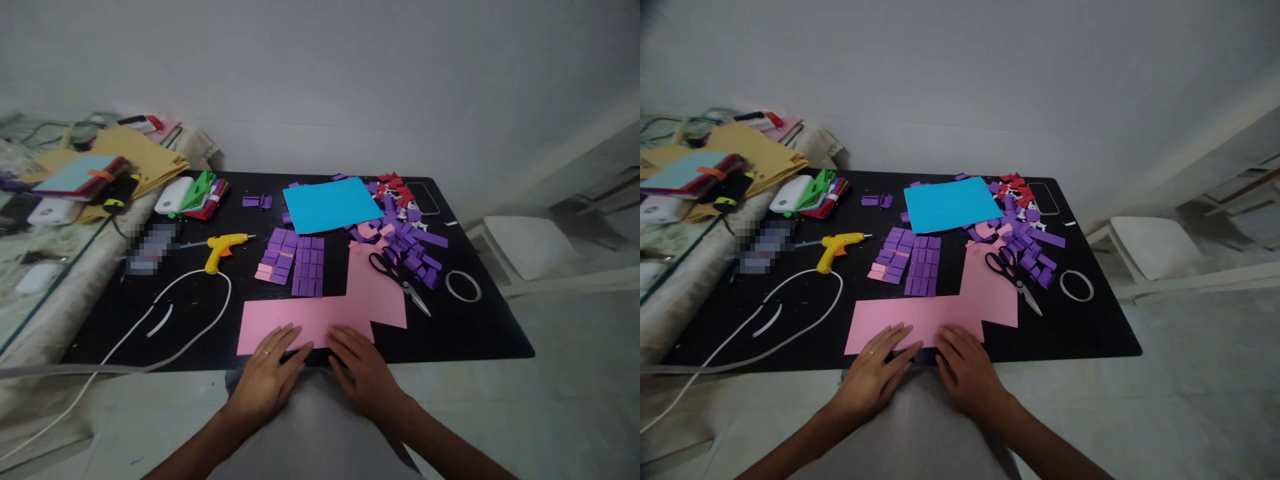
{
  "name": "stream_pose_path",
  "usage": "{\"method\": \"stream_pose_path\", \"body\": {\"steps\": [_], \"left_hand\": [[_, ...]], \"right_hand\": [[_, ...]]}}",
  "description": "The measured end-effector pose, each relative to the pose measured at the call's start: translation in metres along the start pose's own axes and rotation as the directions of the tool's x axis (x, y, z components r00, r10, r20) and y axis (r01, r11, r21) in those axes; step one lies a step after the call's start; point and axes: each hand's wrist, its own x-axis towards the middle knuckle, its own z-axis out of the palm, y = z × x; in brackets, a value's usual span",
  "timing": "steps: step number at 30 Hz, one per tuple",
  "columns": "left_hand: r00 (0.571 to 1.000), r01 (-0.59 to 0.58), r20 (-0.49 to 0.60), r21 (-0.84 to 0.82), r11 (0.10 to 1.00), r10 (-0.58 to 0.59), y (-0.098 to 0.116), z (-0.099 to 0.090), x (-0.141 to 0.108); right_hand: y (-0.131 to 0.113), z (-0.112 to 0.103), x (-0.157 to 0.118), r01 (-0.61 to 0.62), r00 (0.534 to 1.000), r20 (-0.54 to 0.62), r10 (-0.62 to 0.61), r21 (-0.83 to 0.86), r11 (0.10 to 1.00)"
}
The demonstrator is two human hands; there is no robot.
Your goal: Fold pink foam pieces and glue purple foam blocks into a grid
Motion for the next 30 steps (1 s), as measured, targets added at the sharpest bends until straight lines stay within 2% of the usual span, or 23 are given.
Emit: {"method": "stream_pose_path", "body": {"steps": [4,11,16,21,24,27,30], "left_hand": [[0.999,-0.031,0.024,0.064,0.997,0.03,-0.005,-0.004,-0.008],[1.0,0.01,-0.002,0.149,0.989,-0.01,-0.033,-0.031,-0.042],[0.996,0.048,-0.081,0.146,0.988,-0.036,-0.056,-0.051,-0.065],[0.969,0.131,-0.218,0.069,0.989,-0.113,-0.065,-0.055,-0.063],[0.966,0.134,-0.226,0.011,0.991,-0.128,-0.06,-0.051,-0.049],[0.979,0.105,-0.171,-0.044,0.994,-0.111,-0.052,-0.045,-0.035],[0.979,0.125,-0.149,-0.09,0.988,-0.138,-0.047,-0.038,-0.026]], "right_hand": [[-0.004,0.012,0.0,0.012,1.0,-0.003,-0.012,-0.036,0.999],[-0.003,0.01,0.005,0.002,0.999,-0.034,-0.003,-0.027,1.0],[-0.004,0.013,0.006,-0.015,0.998,-0.056,0.016,0.008,1.0],[0.001,0.01,0.015,-0.055,0.997,-0.055,0.057,0.027,0.998],[0.013,0.004,0.033,-0.104,0.995,0.007,0.104,0.0,0.995],[0.025,-0.001,0.052,-0.124,0.98,0.155,0.125,-0.019,0.992],[0.032,-0.001,0.063,-0.146,0.945,0.29,0.147,-0.027,0.989]]}}
